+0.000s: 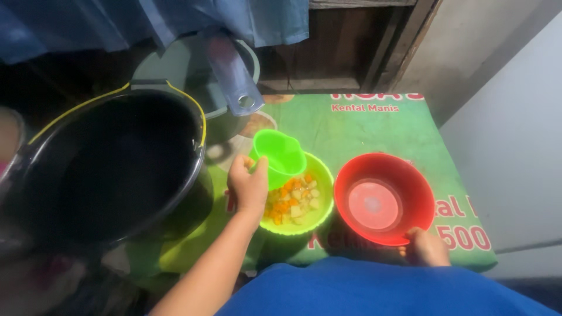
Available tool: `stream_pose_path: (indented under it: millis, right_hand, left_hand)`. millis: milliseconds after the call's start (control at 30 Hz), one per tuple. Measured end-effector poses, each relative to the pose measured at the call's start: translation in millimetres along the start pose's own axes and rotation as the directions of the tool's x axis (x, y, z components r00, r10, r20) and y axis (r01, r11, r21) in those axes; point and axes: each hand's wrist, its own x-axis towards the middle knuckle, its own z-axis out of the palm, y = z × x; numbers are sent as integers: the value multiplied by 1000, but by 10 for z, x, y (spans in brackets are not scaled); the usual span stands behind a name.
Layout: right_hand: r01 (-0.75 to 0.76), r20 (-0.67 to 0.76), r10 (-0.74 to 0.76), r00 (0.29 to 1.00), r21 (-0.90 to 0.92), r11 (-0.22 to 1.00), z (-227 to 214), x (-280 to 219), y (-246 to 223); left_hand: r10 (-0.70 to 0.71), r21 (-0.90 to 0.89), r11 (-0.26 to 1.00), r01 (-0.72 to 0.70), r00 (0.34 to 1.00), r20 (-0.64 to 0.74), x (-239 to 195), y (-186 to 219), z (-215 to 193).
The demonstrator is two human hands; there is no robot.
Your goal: The person washes chopped vegetables in a green bowl using water from a black bucket, then transfers them to a red bowl and rinses them again. The person uses a green scoop to add water and a metal grater to clean the red bowl at the end.
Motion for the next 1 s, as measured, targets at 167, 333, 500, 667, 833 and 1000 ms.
stream_pose_path:
  millis: [167, 333, 500, 667, 833, 1000]
  right_hand:
    - [-451, 464, 56, 884, 816, 362, 118, 180, 73]
    - [18, 381, -8, 925, -21, 1000, -524, 378, -192]
    - [-45, 434, 39, 900, 4, 999, -1100, -123, -1316]
    - [597, 105, -609, 786, 124, 792, -1431, -1033, -2605]
    - [718, 81, -752, 654, 247, 651, -1396, -1701, -3468]
    - [668, 220, -712, 667, 249, 702, -1146, -1951, -3799]
  left_hand:
    - [4, -78, 997, -2, 1000, 30, -69, 8, -81]
    - [68, -71, 995, -68, 998, -8, -140, 188, -181]
    - [253, -281, 923, -264, 965, -73, -58, 621, -439]
    - [345, -341, 858, -384, 923, -171, 208, 1051, -857]
    - [458, -252, 817, -519, 849, -265, 565, 1159, -1412]
    - [533, 178, 845, -504, 819, -214, 901, 865, -1986]
